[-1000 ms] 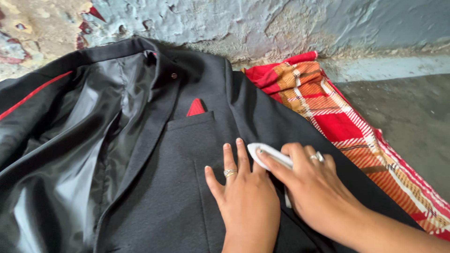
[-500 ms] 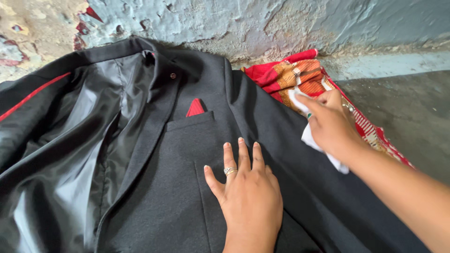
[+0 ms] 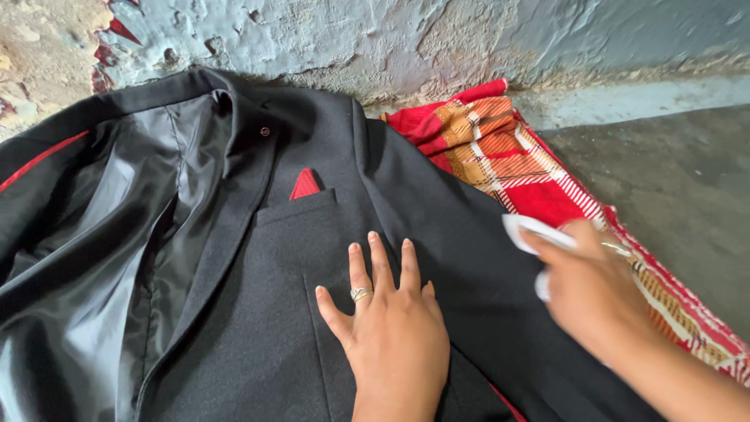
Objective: The person wipes a black blazer with a white cloth, cleaning the front, sleeves, and collar. The person then buttons the blazer and places it on a hanger.
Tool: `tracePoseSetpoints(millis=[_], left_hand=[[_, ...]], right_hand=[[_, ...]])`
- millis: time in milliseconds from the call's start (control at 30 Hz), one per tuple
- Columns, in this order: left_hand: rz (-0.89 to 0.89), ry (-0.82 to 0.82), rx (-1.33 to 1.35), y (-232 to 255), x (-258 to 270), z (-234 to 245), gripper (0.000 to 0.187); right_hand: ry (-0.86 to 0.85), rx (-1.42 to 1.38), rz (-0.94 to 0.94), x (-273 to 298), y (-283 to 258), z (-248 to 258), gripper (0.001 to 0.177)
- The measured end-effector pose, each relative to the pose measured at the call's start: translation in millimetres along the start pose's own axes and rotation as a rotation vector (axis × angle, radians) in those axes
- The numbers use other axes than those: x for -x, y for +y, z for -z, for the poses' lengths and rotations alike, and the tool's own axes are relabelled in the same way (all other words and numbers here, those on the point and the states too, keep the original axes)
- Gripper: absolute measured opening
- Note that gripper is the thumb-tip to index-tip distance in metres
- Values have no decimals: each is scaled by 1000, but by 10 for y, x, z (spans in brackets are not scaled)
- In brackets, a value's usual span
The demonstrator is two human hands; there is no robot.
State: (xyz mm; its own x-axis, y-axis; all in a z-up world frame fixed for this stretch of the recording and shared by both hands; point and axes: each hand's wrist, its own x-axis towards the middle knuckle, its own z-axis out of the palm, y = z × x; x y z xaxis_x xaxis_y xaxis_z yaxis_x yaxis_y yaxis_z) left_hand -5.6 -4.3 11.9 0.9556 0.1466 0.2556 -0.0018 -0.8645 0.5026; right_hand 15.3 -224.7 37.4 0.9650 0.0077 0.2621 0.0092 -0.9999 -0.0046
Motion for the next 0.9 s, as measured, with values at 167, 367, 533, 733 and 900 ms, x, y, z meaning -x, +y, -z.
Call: tracePoseSetpoints(millis=[167,367,533,733,900], left_hand=[[-1,28,35,-8,15,32,64],[-34,54,15,-41,41,8,65],[-47,87,-94,-64,33,-73,62],[-24,65,-9,-20,17,-36,63],[-30,55,7,-32,53,20,64]], right_hand=[[61,66,-126,167,379,177,59],[203,-349,199,-113,-622,39,54],[209,-352,426,-353,-1180,-144,42],[44,-159,85,-425,-570,-90,45],[16,-67,-121,-298,-120,57,48]])
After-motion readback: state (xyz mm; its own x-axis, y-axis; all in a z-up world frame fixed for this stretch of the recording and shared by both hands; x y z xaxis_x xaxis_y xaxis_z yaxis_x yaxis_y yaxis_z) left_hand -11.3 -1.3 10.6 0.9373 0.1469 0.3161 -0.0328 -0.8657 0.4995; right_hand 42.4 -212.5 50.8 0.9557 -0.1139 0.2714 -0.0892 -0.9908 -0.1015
